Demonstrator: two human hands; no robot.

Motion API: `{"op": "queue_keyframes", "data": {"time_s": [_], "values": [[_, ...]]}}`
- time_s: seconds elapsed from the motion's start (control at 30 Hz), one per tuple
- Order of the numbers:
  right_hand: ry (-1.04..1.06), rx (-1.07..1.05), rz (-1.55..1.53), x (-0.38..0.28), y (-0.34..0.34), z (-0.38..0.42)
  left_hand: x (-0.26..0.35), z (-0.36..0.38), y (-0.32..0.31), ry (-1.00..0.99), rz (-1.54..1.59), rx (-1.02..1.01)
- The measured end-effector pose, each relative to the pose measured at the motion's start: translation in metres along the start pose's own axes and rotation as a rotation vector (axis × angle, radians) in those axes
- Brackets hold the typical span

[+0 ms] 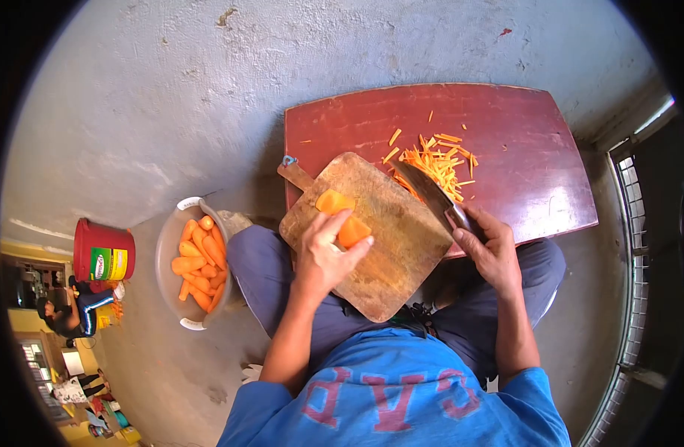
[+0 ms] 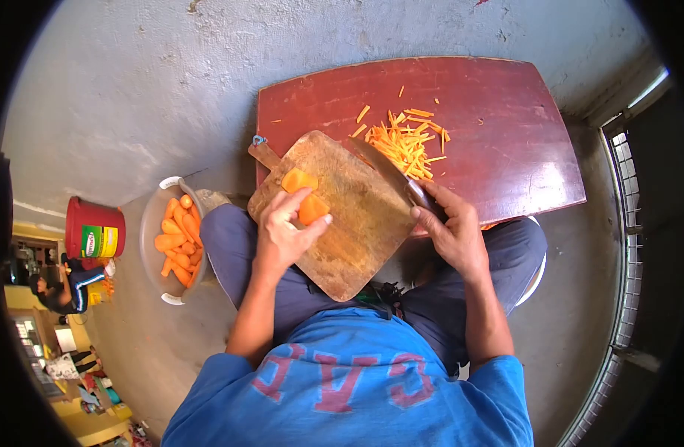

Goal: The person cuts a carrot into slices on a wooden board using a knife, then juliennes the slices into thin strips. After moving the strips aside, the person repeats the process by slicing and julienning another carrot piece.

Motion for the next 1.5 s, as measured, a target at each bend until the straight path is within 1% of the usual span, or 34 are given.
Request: {"op": "queue_keyframes", "data": {"time_s": [0.03,0.07,0.1,0.13,0.17,0.2,0.3,0.33,0.4,0.5,0.6,0.8,0.87,0.93,1.03,1.07,1.17,1.23,1.3,1.4,1.47,1.5], "values": [[-0.038,-0.029,-0.014,-0.004,-0.003,0.005,0.007,0.005,-0.009,-0.004,-0.021,0.034],[-0.077,-0.060,-0.027,-0.008,-0.005,0.012,0.013,0.011,-0.014,0.071,-0.092,-0.039],[-0.116,-0.091,-0.040,-0.012,-0.009,0.018,0.017,0.015,-0.017,0.089,-0.084,-0.059],[-0.094,-0.096,-0.035,-0.018,-0.016,0.022,0.020,0.018,-0.018,0.106,-0.075,-0.079],[-0.163,-0.119,-0.066,-0.021,-0.019,0.028,0.021,0.021,-0.020,0.121,-0.067,-0.101],[-0.233,-0.140,-0.095,-0.023,-0.023,0.034,0.018,0.023,-0.020,0.080,-0.034,-0.086],[-0.342,-0.203,-0.082,-0.030,-0.028,0.047,0.011,0.023,-0.014,0.072,0.096,-0.150],[-0.276,-0.212,-0.030,-0.029,-0.031,0.050,0.010,0.023,-0.016,0.079,0.141,-0.174],[-0.307,-0.231,-0.034,-0.035,-0.036,0.052,0.006,0.023,-0.019,0.090,0.229,-0.220],[-0.214,-0.236,0.011,-0.036,-0.040,0.052,0.006,0.023,-0.022,0.036,0.222,-0.187],[-0.181,-0.268,-0.018,-0.041,-0.049,0.044,0.016,0.024,-0.017,0.098,0.336,-0.243],[-0.124,-0.292,-0.066,-0.041,-0.062,0.022,0.017,0.031,-0.017,0.069,0.191,-0.184],[-0.190,-0.290,-0.110,-0.041,-0.063,0.020,0.013,0.032,-0.020,0.054,0.100,-0.150],[-0.334,-0.278,-0.173,-0.045,-0.061,0.020,0.012,0.034,-0.021,0.044,0.031,-0.120],[-0.285,-0.223,-0.075,-0.050,-0.059,0.024,0.012,0.034,-0.022,0.019,-0.021,-0.068],[-0.352,-0.257,-0.065,-0.049,-0.054,0.026,0.012,0.033,-0.023,0.000,-0.028,-0.046],[-0.193,-0.301,0.000,-0.048,-0.053,0.029,0.012,0.033,-0.027,-0.021,-0.036,-0.013],[-0.125,-0.317,0.000,-0.038,-0.062,0.032,0.009,0.035,-0.030,-0.038,-0.040,0.011],[-0.104,-0.325,0.000,-0.036,-0.067,0.033,0.001,0.038,-0.033,-0.065,-0.048,0.043],[-0.183,-0.345,-0.016,-0.048,-0.066,0.032,-0.003,0.039,-0.028,-0.066,-0.002,-0.030],[-0.285,-0.383,-0.044,-0.057,-0.062,0.033,-0.001,0.040,-0.021,-0.093,-0.001,-0.065],[-0.249,-0.393,-0.006,-0.058,-0.060,0.035,0.001,0.040,-0.018,-0.121,-0.008,-0.075]]}}
Point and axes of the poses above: each hand's wrist, its own z-axis away from the middle knuckle, its own y-axis out of the back of the hand, x = y × z, the point moved 2 cm from there along -z, towards the middle knuckle, and after that the axes turned 8 degrees about -x, right-handed, at the moved point
